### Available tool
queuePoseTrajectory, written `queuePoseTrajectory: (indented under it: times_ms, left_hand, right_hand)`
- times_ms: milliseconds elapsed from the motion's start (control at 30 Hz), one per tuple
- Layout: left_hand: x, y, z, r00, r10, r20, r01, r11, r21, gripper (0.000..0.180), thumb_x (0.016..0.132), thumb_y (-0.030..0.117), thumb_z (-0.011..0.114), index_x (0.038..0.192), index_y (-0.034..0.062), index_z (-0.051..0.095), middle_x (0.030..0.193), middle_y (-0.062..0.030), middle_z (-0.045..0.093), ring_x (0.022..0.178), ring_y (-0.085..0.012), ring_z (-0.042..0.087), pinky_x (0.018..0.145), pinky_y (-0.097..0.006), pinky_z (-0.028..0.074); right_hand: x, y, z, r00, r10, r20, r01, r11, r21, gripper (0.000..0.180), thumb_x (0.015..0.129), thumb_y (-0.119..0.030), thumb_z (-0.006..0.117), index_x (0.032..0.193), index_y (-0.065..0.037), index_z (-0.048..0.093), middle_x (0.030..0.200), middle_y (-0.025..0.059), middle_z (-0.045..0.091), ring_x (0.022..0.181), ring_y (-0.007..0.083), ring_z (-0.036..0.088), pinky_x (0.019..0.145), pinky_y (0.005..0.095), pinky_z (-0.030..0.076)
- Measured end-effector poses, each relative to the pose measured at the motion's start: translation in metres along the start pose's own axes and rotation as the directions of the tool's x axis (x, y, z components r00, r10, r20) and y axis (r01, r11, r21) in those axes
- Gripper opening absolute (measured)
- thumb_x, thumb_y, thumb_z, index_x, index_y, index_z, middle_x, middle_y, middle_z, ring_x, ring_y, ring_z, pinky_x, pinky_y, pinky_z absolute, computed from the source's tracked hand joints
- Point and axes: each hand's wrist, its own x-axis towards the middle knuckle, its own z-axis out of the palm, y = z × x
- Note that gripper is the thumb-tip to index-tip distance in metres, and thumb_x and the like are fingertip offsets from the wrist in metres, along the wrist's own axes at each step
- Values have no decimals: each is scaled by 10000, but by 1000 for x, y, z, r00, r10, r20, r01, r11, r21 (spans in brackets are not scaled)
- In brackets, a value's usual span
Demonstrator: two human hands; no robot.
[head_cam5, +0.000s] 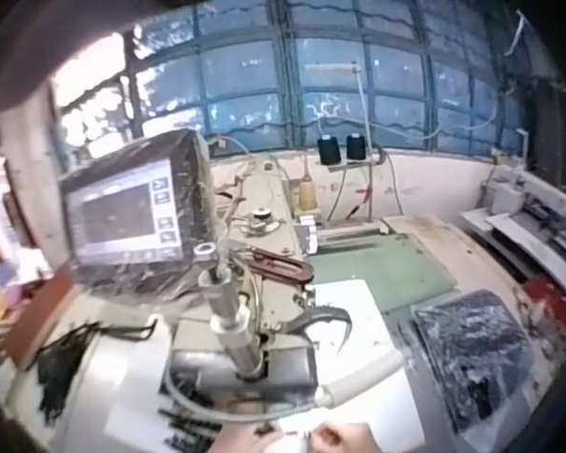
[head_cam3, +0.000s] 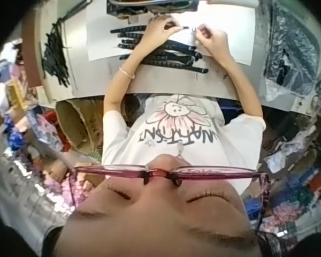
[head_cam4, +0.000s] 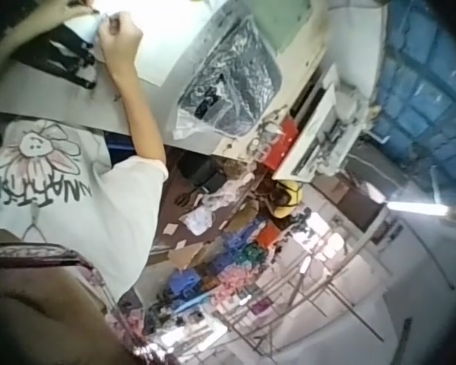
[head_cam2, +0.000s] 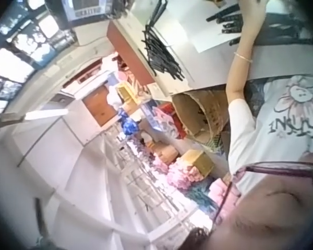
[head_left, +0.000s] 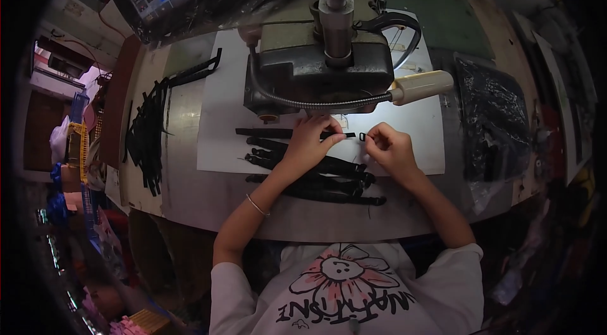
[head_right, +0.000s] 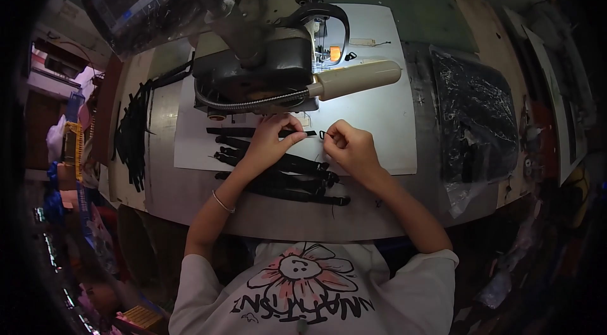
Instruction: Attaching plastic fasteners to black straps using an industrial press machine.
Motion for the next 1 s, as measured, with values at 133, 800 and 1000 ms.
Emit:
queuePoseTrajectory:
  times_ms: [133,800,1000]
  left_hand:
    - [2,-1,4,995,-77,-55,69,988,-139,170,752,198,701,805,49,640,806,-7,616,782,-117,555,797,-256,401]
    - [-3,-1,11,974,-29,-223,0,992,-127,91,700,207,721,740,134,686,646,35,618,729,-123,567,937,-350,287]
    - [-5,-1,14,959,46,-281,-60,997,-42,74,679,194,726,730,157,687,646,43,615,708,-126,556,943,-363,289]
  right_hand:
    - [1,-3,15,979,-178,-103,151,963,-225,101,754,-65,637,749,-7,554,606,97,590,494,161,587,480,256,460]
    - [5,1,36,852,-501,-148,358,767,-533,184,698,-62,660,667,-53,479,567,76,494,441,227,509,415,324,402]
    - [5,5,38,848,-527,-58,412,724,-552,145,697,-38,687,716,-25,543,582,84,548,474,201,568,443,283,434]
